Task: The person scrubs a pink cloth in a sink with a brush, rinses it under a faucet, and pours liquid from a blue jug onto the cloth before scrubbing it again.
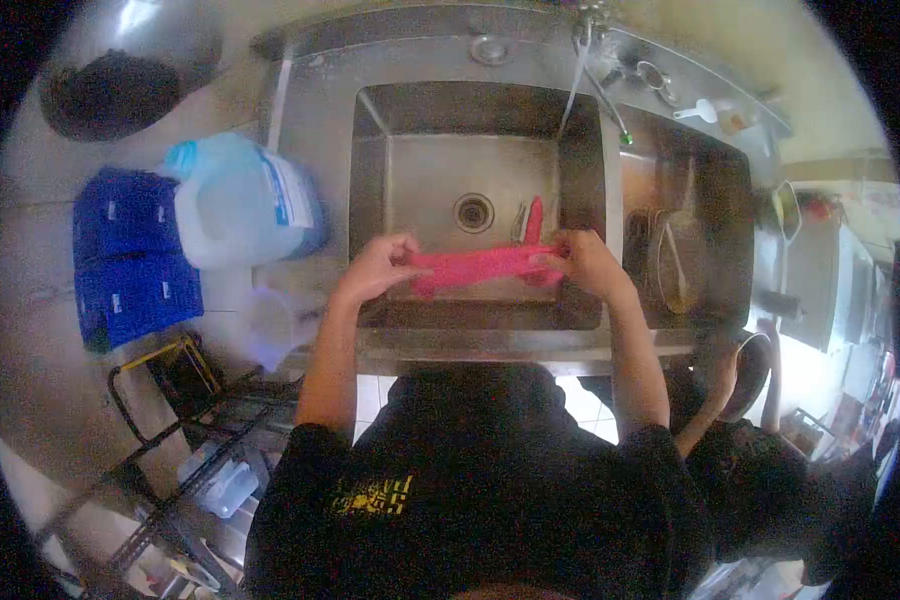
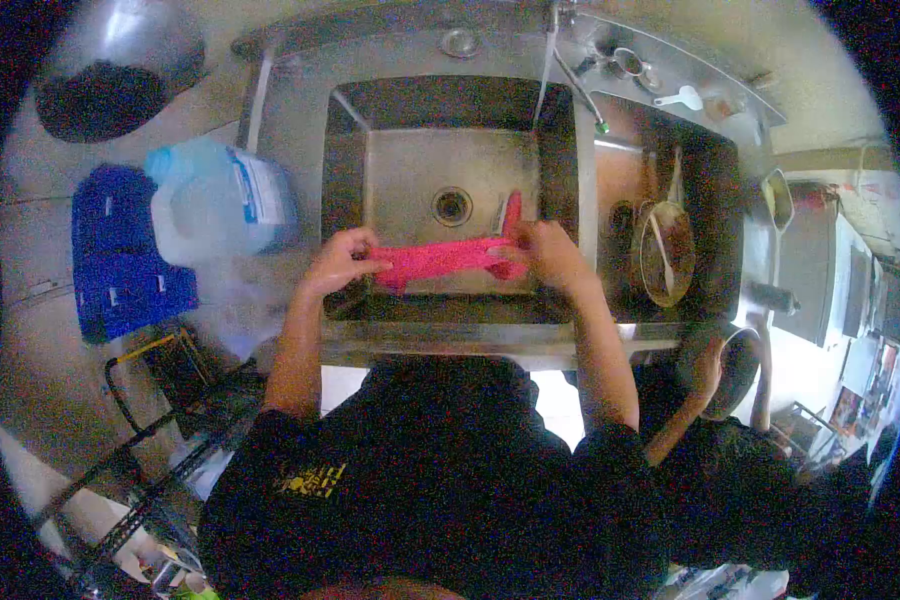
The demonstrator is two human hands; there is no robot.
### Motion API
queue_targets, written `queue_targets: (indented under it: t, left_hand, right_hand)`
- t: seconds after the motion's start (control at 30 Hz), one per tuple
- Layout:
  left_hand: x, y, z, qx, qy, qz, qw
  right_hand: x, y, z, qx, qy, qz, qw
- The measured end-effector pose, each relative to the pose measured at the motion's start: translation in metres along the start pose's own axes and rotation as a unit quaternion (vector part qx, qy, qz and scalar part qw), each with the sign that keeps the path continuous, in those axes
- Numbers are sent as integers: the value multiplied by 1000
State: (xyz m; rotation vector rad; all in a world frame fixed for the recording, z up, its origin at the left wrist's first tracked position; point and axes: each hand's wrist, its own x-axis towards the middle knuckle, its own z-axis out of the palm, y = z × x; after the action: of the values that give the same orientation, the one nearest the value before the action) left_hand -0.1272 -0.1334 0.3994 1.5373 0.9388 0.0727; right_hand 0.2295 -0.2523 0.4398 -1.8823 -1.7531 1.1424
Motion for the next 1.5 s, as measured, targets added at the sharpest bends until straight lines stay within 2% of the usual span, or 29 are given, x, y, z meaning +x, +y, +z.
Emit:
queue_targets:
  t: [0.07, 0.13, 0.3, 0.4, 0.43, 0.47, 0.53, 0.57, 0.6, 0.63, 0.67, 0.7, 0.73, 0.77, 0.8, 0.87, 0.9, 0.93, 0.97, 1.03, 1.1, 1.17, 1.2, 1.23, 1.3, 1.37, 1.4, 1.47, 1.5]
  left_hand:
    - [23, -4, -6, -57, 27, -49, 997]
    - [62, -21, -13, -104, 71, -88, 988]
    - [141, -37, -44, -129, 158, -13, 979]
    - [166, -72, -60, -71, 166, -10, 984]
    - [175, -95, -63, -43, 160, -5, 986]
    - [181, -121, -57, 40, 211, 52, 975]
    - [191, -144, -37, 55, 174, -105, 977]
    - [192, -156, -28, 63, 154, -183, 969]
    - [196, -193, -15, 101, 137, -111, 979]
    - [196, -231, 0, 138, 119, -39, 983]
    - [187, -245, 15, 229, 92, -48, 968]
    - [189, -256, 26, 203, 50, -84, 974]
    - [192, -268, 38, 179, 10, -122, 976]
    - [200, -282, 43, 36, -42, -186, 981]
    - [202, -293, 48, -109, -94, -248, 958]
    - [192, -256, 57, 105, 0, -119, 987]
    - [191, -240, 61, 212, 44, -49, 975]
    - [198, -251, 69, 265, 67, -26, 961]
    - [212, -267, 76, 317, 94, -2, 944]
    - [230, -276, 76, 379, 110, 39, 918]
    - [237, -243, 60, 399, 91, 68, 910]
    - [232, -223, 48, 486, 6, 0, 874]
    - [227, -220, 47, 526, -37, -36, 849]
    - [223, -232, 52, 555, -16, -24, 831]
    - [212, -248, 59, 613, 25, 4, 790]
    - [215, -208, 51, 538, -17, -41, 842]
    - [215, -192, 48, 498, -36, -63, 864]
    - [223, -235, 48, 493, 34, -16, 869]
    - [223, -232, 47, 486, 67, 4, 871]
  right_hand:
    - [31, 47, 17, 40, -1, -16, 999]
    - [65, 59, 19, 65, 11, -10, 998]
    - [127, 37, -5, 100, 68, 43, 992]
    - [146, 49, 9, 20, 92, -27, 995]
    - [156, 81, 35, -40, 97, -25, 994]
    - [164, 136, 83, -98, 100, -21, 990]
    - [159, 97, 79, -199, 29, 19, 979]
    - [156, 129, 113, -179, 26, 1, 983]
    - [157, 170, 157, -161, 23, -17, 987]
    - [156, 182, 180, -115, -37, 5, 993]
    - [153, 186, 199, -69, -95, 27, 993]
    - [136, 178, 224, 10, -9, 114, 993]
    - [137, 172, 233, 79, 22, 171, 982]
    - [138, 164, 240, 148, 61, 223, 962]
    - [148, 153, 228, 208, 43, 249, 945]
    - [175, 129, 194, 327, 7, 300, 896]
    - [192, 149, 208, 185, 2, 244, 952]
    - [209, 170, 222, 30, 11, 194, 980]
    - [227, 209, 251, -328, 27, 25, 944]
    - [243, 201, 230, -331, 28, 57, 941]
    - [252, 206, 227, -391, 20, 63, 918]
    - [248, 232, 237, -502, 1, 40, 864]
    - [243, 232, 229, -490, -22, 31, 871]
    - [237, 226, 215, -476, -42, 25, 878]
    - [230, 227, 211, -450, 0, -14, 893]
    - [233, 249, 225, -427, 129, -83, 891]
    - [231, 247, 226, -443, 106, -50, 889]
    - [234, 237, 222, -482, 81, 8, 872]
    - [236, 233, 221, -505, 74, 32, 859]
